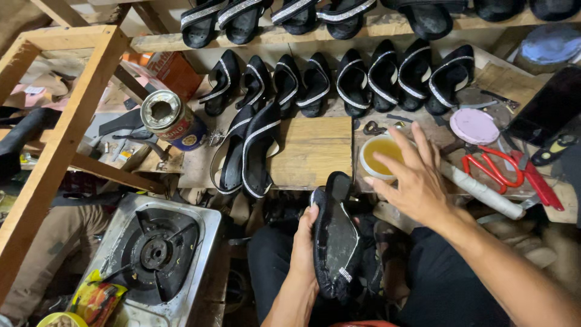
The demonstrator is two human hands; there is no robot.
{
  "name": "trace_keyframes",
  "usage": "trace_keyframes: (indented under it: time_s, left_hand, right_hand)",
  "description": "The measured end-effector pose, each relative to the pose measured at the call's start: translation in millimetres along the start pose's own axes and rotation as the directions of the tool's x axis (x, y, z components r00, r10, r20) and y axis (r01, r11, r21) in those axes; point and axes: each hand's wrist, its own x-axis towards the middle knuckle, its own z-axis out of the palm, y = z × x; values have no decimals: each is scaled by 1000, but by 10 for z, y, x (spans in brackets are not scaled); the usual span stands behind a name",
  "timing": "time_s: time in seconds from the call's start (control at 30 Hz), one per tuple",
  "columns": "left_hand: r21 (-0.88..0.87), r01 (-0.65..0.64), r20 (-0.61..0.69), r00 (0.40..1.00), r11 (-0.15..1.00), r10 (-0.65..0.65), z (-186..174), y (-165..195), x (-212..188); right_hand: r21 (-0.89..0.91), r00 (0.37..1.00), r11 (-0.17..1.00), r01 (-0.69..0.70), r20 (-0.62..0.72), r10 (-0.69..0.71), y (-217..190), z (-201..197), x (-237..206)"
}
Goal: The person applies a yellowish liquid to the sole of a black high-heeled shoe using their fingers, then places the shoe on a shelf. They repeat this process with another shoe, handling the sole and applying the liquid by hand.
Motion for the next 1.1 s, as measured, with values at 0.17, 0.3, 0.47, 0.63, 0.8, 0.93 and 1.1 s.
trace_keyframes:
  time_s: [0.17,0.3,0.47,0.63,0.8,0.93,1.1]
  left_hand:
    - [27,-39,-8,999,999,39,17,28,-6]
    - [0,-2,-11,1000,1000,2,-22,45,51]
    - [0,-11,5,1000,1000,11,-29,15,146]
    - [-2,-74,114,991,997,74,-13,-22,182]
    - [45,-123,81,990,991,119,49,-53,141]
    - [68,-163,72,985,984,158,89,-64,116]
    - [62,-155,92,985,986,149,97,-76,110]
  right_hand:
    - [-14,999,1000,-13,45,14,227,65,11]
    - [83,996,994,-76,-33,79,333,100,-93]
    - [340,997,939,-45,68,23,64,-122,-195]
    - [564,937,771,297,-16,-349,-710,-321,-612]
    - [468,913,802,371,-26,-407,-897,-246,-670]
    - [450,879,770,452,-81,-470,-840,-268,-652]
    - [414,915,817,402,-136,-381,-813,-274,-616]
